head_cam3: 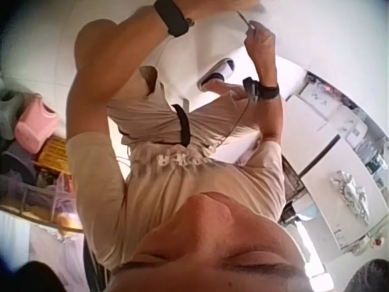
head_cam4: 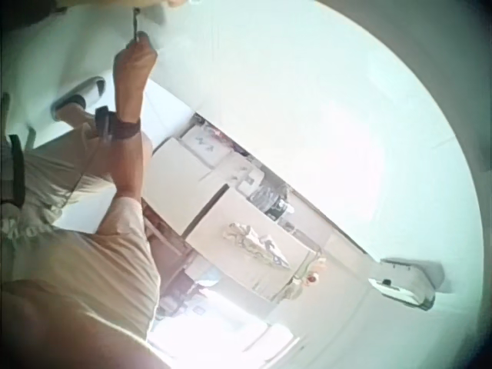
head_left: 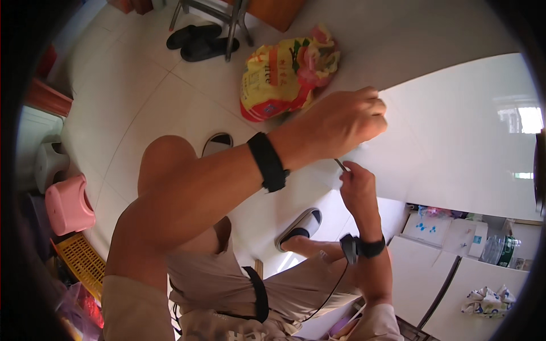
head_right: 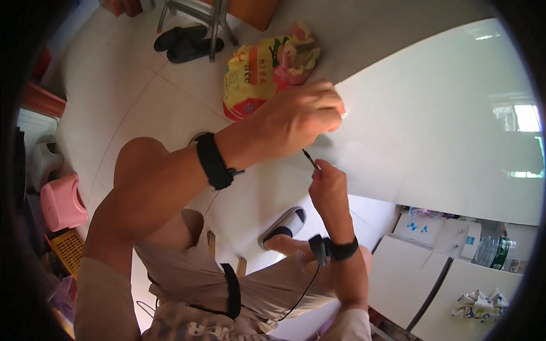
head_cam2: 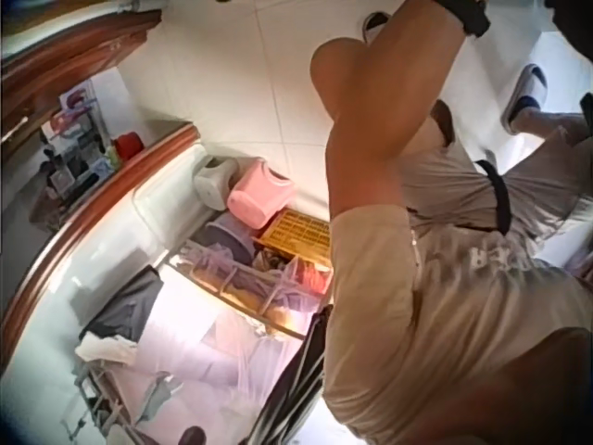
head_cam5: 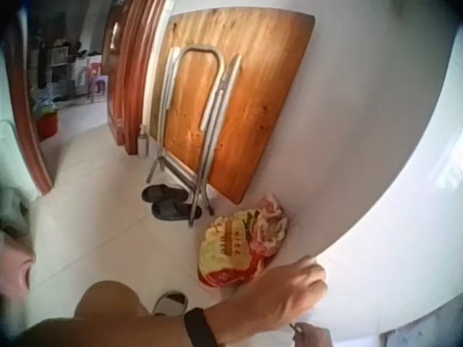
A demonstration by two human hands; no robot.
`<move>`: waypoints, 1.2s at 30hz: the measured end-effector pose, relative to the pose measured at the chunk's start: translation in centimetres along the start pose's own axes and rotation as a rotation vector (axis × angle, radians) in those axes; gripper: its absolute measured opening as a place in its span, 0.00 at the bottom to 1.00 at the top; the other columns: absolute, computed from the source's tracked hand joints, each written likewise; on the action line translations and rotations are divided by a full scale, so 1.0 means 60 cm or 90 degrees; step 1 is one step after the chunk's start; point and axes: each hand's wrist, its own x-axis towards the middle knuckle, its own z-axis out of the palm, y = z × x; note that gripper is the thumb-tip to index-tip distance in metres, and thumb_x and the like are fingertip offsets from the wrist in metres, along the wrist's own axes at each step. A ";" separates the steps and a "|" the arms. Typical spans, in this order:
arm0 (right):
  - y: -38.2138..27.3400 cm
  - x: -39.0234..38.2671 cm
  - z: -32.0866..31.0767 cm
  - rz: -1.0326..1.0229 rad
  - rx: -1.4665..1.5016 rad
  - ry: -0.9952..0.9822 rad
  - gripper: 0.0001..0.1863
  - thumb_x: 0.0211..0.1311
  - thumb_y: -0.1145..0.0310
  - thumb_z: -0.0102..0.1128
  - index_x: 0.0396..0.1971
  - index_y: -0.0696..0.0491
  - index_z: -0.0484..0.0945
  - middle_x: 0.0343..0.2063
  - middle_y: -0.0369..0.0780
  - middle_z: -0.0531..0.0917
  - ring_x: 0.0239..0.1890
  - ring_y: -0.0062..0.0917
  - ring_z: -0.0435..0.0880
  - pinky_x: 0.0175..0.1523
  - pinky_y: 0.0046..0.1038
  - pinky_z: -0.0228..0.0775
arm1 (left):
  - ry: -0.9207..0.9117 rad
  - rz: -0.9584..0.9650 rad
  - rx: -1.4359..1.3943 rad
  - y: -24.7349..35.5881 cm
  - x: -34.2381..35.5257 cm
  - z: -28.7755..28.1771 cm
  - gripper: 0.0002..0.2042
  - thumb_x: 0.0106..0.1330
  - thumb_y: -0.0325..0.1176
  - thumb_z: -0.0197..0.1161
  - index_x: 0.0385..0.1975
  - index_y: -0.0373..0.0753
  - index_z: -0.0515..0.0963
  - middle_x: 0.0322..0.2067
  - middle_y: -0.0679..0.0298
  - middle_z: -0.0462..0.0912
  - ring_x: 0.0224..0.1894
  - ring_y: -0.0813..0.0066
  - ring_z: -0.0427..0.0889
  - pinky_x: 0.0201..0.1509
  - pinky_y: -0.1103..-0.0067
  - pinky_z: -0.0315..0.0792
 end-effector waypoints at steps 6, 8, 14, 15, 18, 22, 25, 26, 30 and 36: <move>-0.055 -0.034 -0.046 0.136 0.090 0.042 0.14 0.64 0.82 0.52 0.46 0.61 0.82 0.24 0.48 0.85 0.24 0.34 0.84 0.32 0.31 0.76 | -0.042 0.029 0.097 -0.020 -0.035 0.008 0.04 0.51 0.26 0.62 0.21 0.37 0.73 0.34 0.65 0.79 0.42 0.66 0.79 0.32 0.73 0.78; -0.026 -0.041 -0.022 0.092 0.098 0.053 0.14 0.63 0.83 0.52 0.46 0.61 0.81 0.26 0.50 0.85 0.27 0.40 0.85 0.35 0.35 0.77 | 0.000 0.092 0.104 -0.030 -0.040 0.031 0.06 0.51 0.26 0.62 0.19 0.37 0.71 0.32 0.65 0.77 0.41 0.66 0.79 0.33 0.74 0.79; -0.030 -0.066 -0.053 0.156 0.084 0.035 0.17 0.63 0.83 0.50 0.50 0.61 0.80 0.28 0.46 0.86 0.26 0.32 0.86 0.34 0.33 0.80 | -0.141 0.103 0.168 -0.055 -0.108 0.066 0.05 0.52 0.26 0.61 0.20 0.37 0.71 0.32 0.64 0.76 0.42 0.67 0.79 0.36 0.76 0.79; -0.039 -0.079 -0.069 0.174 0.066 0.066 0.17 0.64 0.82 0.50 0.51 0.61 0.80 0.27 0.44 0.86 0.25 0.26 0.85 0.32 0.30 0.79 | -0.158 0.092 0.172 -0.055 -0.113 0.064 0.04 0.51 0.26 0.62 0.22 0.37 0.72 0.33 0.64 0.77 0.44 0.67 0.80 0.37 0.76 0.80; -0.016 -0.104 -0.084 0.231 0.034 0.123 0.18 0.62 0.84 0.49 0.50 0.62 0.80 0.28 0.45 0.86 0.26 0.29 0.86 0.33 0.31 0.79 | -0.146 0.142 0.201 -0.060 -0.121 0.081 0.05 0.51 0.25 0.62 0.22 0.38 0.72 0.32 0.65 0.76 0.45 0.67 0.80 0.37 0.76 0.80; 0.060 -0.086 -0.014 0.010 -0.017 0.107 0.18 0.57 0.86 0.51 0.48 0.63 0.80 0.27 0.51 0.84 0.31 0.44 0.85 0.38 0.37 0.77 | -0.120 0.173 0.201 -0.075 -0.141 0.105 0.04 0.52 0.24 0.62 0.23 0.38 0.73 0.35 0.67 0.79 0.45 0.68 0.81 0.37 0.77 0.81; 0.040 -0.115 -0.040 0.045 0.002 0.135 0.19 0.58 0.85 0.51 0.49 0.62 0.80 0.27 0.50 0.85 0.30 0.37 0.87 0.36 0.34 0.78 | -0.161 0.154 0.216 -0.076 -0.169 0.115 0.03 0.52 0.22 0.63 0.24 0.37 0.76 0.36 0.66 0.80 0.45 0.67 0.81 0.36 0.77 0.80; 0.032 -0.123 -0.062 0.099 0.074 0.174 0.19 0.59 0.85 0.51 0.50 0.62 0.80 0.27 0.49 0.85 0.30 0.34 0.87 0.36 0.34 0.78 | -0.174 0.148 0.236 -0.080 -0.167 0.119 0.03 0.52 0.22 0.63 0.25 0.37 0.77 0.36 0.66 0.81 0.45 0.67 0.81 0.36 0.77 0.80; 0.067 -0.134 -0.082 0.151 0.078 0.192 0.19 0.57 0.84 0.51 0.48 0.62 0.81 0.26 0.49 0.85 0.27 0.34 0.86 0.36 0.33 0.78 | -0.185 0.141 0.218 -0.062 -0.158 0.146 0.04 0.51 0.21 0.63 0.26 0.36 0.78 0.36 0.65 0.81 0.45 0.67 0.81 0.35 0.77 0.80; 0.079 -0.113 -0.054 0.055 -0.045 0.157 0.16 0.60 0.80 0.52 0.47 0.61 0.82 0.28 0.51 0.84 0.31 0.39 0.85 0.37 0.36 0.78 | -0.202 0.098 0.221 -0.062 -0.181 0.126 0.07 0.50 0.15 0.63 0.27 0.35 0.78 0.38 0.62 0.83 0.44 0.65 0.83 0.39 0.74 0.81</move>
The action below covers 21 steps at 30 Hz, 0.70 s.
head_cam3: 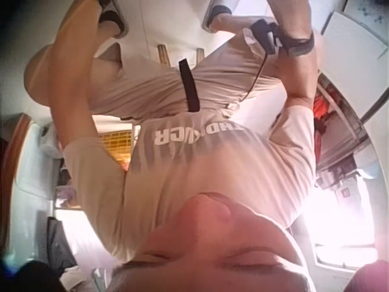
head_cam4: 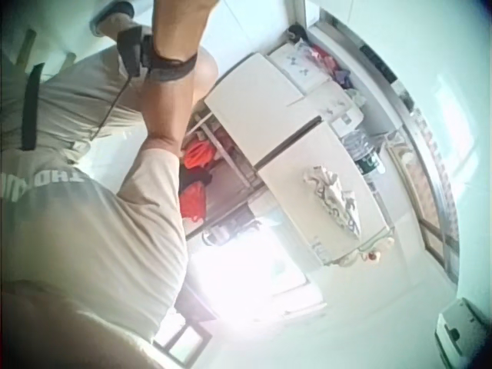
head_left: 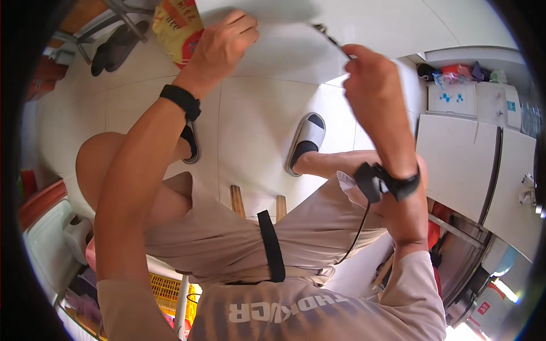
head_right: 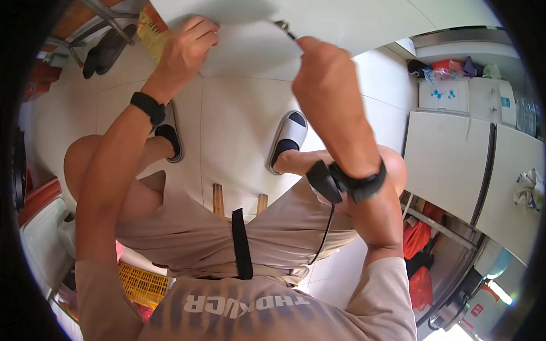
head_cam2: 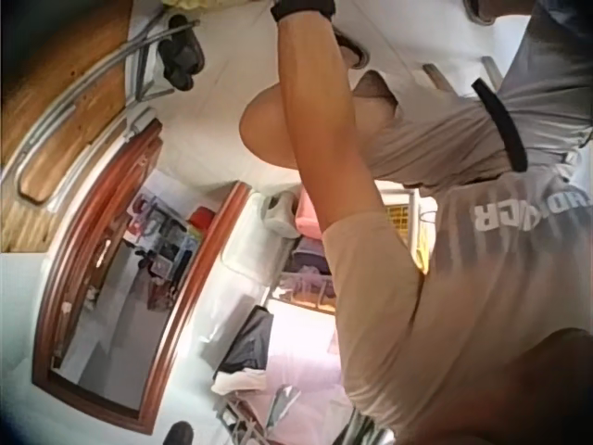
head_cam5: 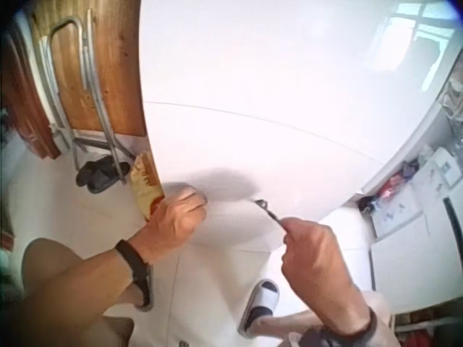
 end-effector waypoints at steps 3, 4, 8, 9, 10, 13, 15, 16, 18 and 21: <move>0.011 -0.013 -0.077 0.127 0.060 0.041 0.16 0.66 0.77 0.51 0.50 0.62 0.82 0.28 0.42 0.86 0.27 0.21 0.85 0.32 0.25 0.80 | 0.006 -0.004 -0.035 0.032 0.040 -0.006 0.08 0.49 0.13 0.64 0.27 0.33 0.78 0.38 0.62 0.85 0.45 0.63 0.83 0.40 0.73 0.80; 0.017 -0.014 -0.089 0.202 0.074 0.045 0.16 0.66 0.76 0.51 0.50 0.62 0.82 0.29 0.42 0.86 0.26 0.20 0.85 0.32 0.24 0.80 | 0.010 -0.006 -0.055 0.044 0.057 -0.007 0.08 0.50 0.14 0.64 0.27 0.33 0.77 0.38 0.63 0.85 0.45 0.63 0.83 0.41 0.73 0.80; 0.078 0.002 0.009 -0.033 -0.066 0.015 0.14 0.61 0.77 0.55 0.44 0.61 0.84 0.27 0.51 0.86 0.29 0.41 0.86 0.39 0.33 0.80 | 0.026 0.076 -0.098 0.036 0.073 -0.001 0.04 0.53 0.19 0.64 0.25 0.30 0.76 0.35 0.51 0.82 0.42 0.54 0.82 0.44 0.68 0.78; 0.065 0.001 0.022 -0.043 -0.072 0.038 0.13 0.59 0.78 0.56 0.42 0.61 0.84 0.28 0.52 0.86 0.30 0.45 0.85 0.40 0.34 0.79 | 0.017 0.069 -0.057 0.031 0.064 0.002 0.05 0.52 0.16 0.65 0.26 0.32 0.76 0.38 0.57 0.84 0.44 0.59 0.82 0.43 0.70 0.79; 0.057 0.000 0.025 -0.053 -0.080 0.061 0.13 0.58 0.79 0.56 0.41 0.61 0.84 0.29 0.54 0.85 0.30 0.48 0.85 0.42 0.36 0.79 | 0.010 0.063 -0.016 0.027 0.055 0.007 0.08 0.50 0.14 0.65 0.27 0.34 0.77 0.40 0.63 0.85 0.45 0.63 0.83 0.42 0.73 0.80; 0.016 -0.014 -0.046 0.048 0.053 0.082 0.12 0.60 0.79 0.52 0.38 0.63 0.85 0.24 0.55 0.83 0.28 0.47 0.85 0.38 0.37 0.77 | 0.003 0.062 -0.018 0.019 0.039 0.019 0.09 0.49 0.14 0.65 0.28 0.34 0.78 0.41 0.62 0.85 0.45 0.62 0.82 0.44 0.72 0.80; -0.027 -0.018 -0.100 0.208 0.113 0.072 0.12 0.56 0.83 0.46 0.31 0.66 0.82 0.21 0.59 0.80 0.28 0.54 0.82 0.35 0.47 0.73 | 0.001 0.075 -0.013 0.017 0.039 0.035 0.09 0.48 0.14 0.65 0.28 0.34 0.78 0.41 0.62 0.85 0.46 0.61 0.82 0.44 0.72 0.80; -0.005 -0.016 -0.077 0.211 0.116 0.073 0.12 0.56 0.83 0.46 0.31 0.66 0.82 0.21 0.59 0.80 0.28 0.54 0.82 0.35 0.47 0.73 | -0.017 0.092 0.000 0.010 0.034 0.045 0.06 0.50 0.16 0.63 0.27 0.34 0.78 0.39 0.62 0.84 0.45 0.62 0.82 0.42 0.73 0.80; 0.083 -0.020 0.001 -0.027 -0.014 0.116 0.08 0.55 0.83 0.47 0.27 0.65 0.77 0.21 0.58 0.79 0.27 0.56 0.80 0.34 0.50 0.72 | -0.027 0.125 -0.018 0.016 0.022 0.075 0.04 0.51 0.19 0.62 0.26 0.34 0.78 0.38 0.63 0.84 0.44 0.64 0.83 0.40 0.73 0.81; 0.079 -0.016 0.031 -0.118 -0.011 0.189 0.07 0.54 0.82 0.48 0.25 0.65 0.76 0.23 0.59 0.80 0.29 0.58 0.80 0.38 0.51 0.73 | -0.091 0.069 -0.043 0.016 0.008 0.070 0.07 0.51 0.16 0.61 0.26 0.36 0.77 0.39 0.64 0.84 0.46 0.62 0.83 0.42 0.71 0.80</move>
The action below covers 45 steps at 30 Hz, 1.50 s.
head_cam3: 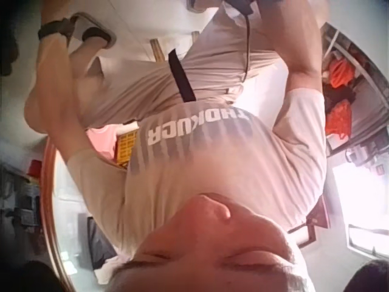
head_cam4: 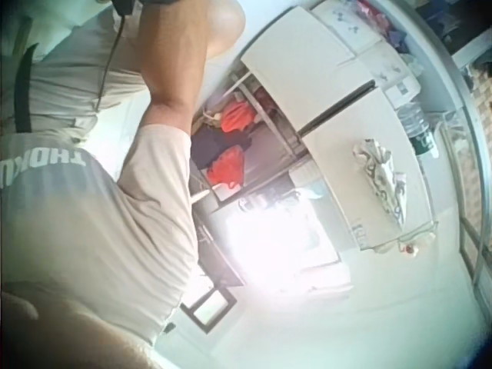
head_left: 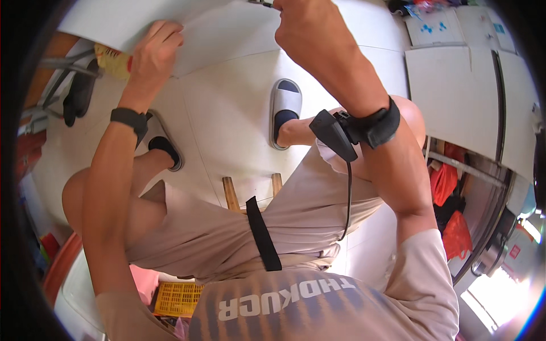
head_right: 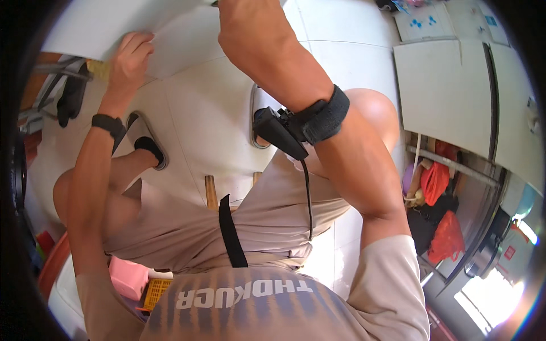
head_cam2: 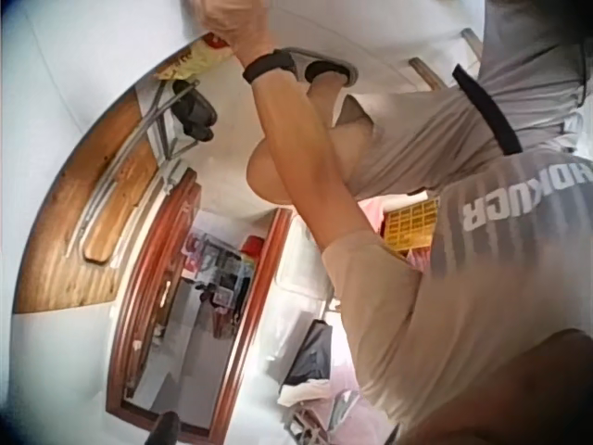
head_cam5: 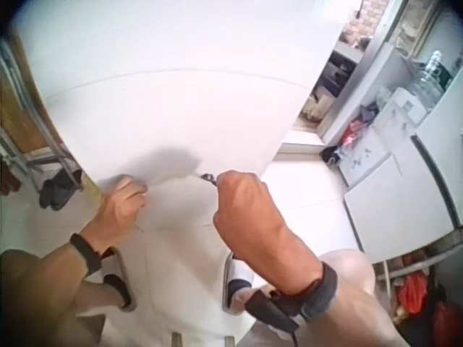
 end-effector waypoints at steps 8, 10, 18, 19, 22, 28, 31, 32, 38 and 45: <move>0.057 -0.002 -0.057 0.117 -0.045 -0.014 0.07 0.54 0.80 0.50 0.25 0.66 0.77 0.25 0.60 0.81 0.32 0.55 0.83 0.40 0.48 0.75 | 0.093 0.061 0.006 0.014 0.090 -0.043 0.11 0.48 0.12 0.64 0.30 0.34 0.78 0.42 0.61 0.84 0.47 0.59 0.82 0.48 0.70 0.78; 0.087 -0.028 0.035 -0.041 -0.064 -0.008 0.04 0.54 0.79 0.51 0.30 0.61 0.74 0.26 0.56 0.79 0.32 0.52 0.78 0.40 0.46 0.73 | 0.085 0.069 0.007 0.007 0.076 -0.036 0.11 0.48 0.11 0.64 0.30 0.33 0.78 0.42 0.61 0.85 0.47 0.59 0.82 0.48 0.70 0.78; 0.049 0.010 -0.128 0.197 0.086 0.030 0.08 0.54 0.81 0.49 0.25 0.67 0.78 0.29 0.63 0.81 0.36 0.59 0.83 0.40 0.49 0.75 | 0.057 0.025 0.031 0.046 0.119 -0.065 0.10 0.50 0.10 0.64 0.29 0.32 0.80 0.43 0.61 0.86 0.48 0.61 0.84 0.50 0.72 0.79; 0.052 0.011 -0.139 0.206 0.090 0.024 0.08 0.54 0.81 0.49 0.25 0.67 0.78 0.29 0.63 0.81 0.36 0.58 0.83 0.40 0.48 0.76 | 0.059 0.037 0.026 0.048 0.136 -0.073 0.10 0.50 0.10 0.64 0.29 0.32 0.80 0.43 0.61 0.86 0.48 0.61 0.84 0.50 0.72 0.79; 0.076 -0.002 -0.088 0.131 0.067 0.030 0.08 0.55 0.80 0.50 0.25 0.66 0.79 0.29 0.63 0.82 0.36 0.57 0.83 0.40 0.47 0.76 | 0.075 0.103 0.050 0.048 0.187 -0.091 0.07 0.57 0.13 0.65 0.31 0.32 0.80 0.48 0.64 0.87 0.49 0.64 0.84 0.51 0.74 0.79; 0.103 -0.019 -0.051 0.146 0.065 0.055 0.08 0.55 0.79 0.52 0.26 0.65 0.80 0.30 0.62 0.82 0.37 0.55 0.85 0.40 0.45 0.77 | 0.039 0.192 0.091 0.064 0.258 -0.083 0.09 0.54 0.12 0.65 0.32 0.33 0.80 0.47 0.63 0.86 0.48 0.62 0.84 0.51 0.73 0.79; 0.131 -0.014 -0.069 0.192 0.075 0.054 0.08 0.56 0.78 0.52 0.27 0.65 0.81 0.31 0.61 0.83 0.37 0.54 0.85 0.40 0.44 0.78 | 0.033 0.228 0.111 0.074 0.259 -0.058 0.11 0.53 0.11 0.64 0.33 0.32 0.79 0.46 0.61 0.86 0.49 0.59 0.83 0.53 0.71 0.78; 0.142 -0.006 -0.073 0.203 0.081 0.052 0.08 0.56 0.78 0.53 0.27 0.65 0.81 0.31 0.61 0.83 0.38 0.54 0.85 0.40 0.44 0.78 | 0.031 0.220 0.123 0.079 0.257 -0.050 0.11 0.54 0.11 0.63 0.34 0.32 0.78 0.45 0.60 0.85 0.49 0.58 0.82 0.54 0.70 0.78; 0.148 0.008 -0.130 0.261 0.164 -0.103 0.09 0.57 0.75 0.55 0.29 0.62 0.84 0.32 0.58 0.85 0.38 0.49 0.87 0.40 0.40 0.80 | -0.164 0.138 0.020 0.035 0.119 0.039 0.10 0.55 0.12 0.59 0.35 0.31 0.77 0.42 0.56 0.82 0.49 0.55 0.80 0.52 0.67 0.76; 0.073 -0.009 -0.213 0.106 0.266 -0.190 0.14 0.59 0.75 0.55 0.38 0.69 0.83 0.26 0.52 0.87 0.28 0.33 0.89 0.32 0.33 0.81 | -0.202 0.007 -0.052 0.049 0.047 -0.090 0.06 0.56 0.12 0.64 0.30 0.30 0.78 0.45 0.53 0.85 0.48 0.55 0.83 0.47 0.71 0.79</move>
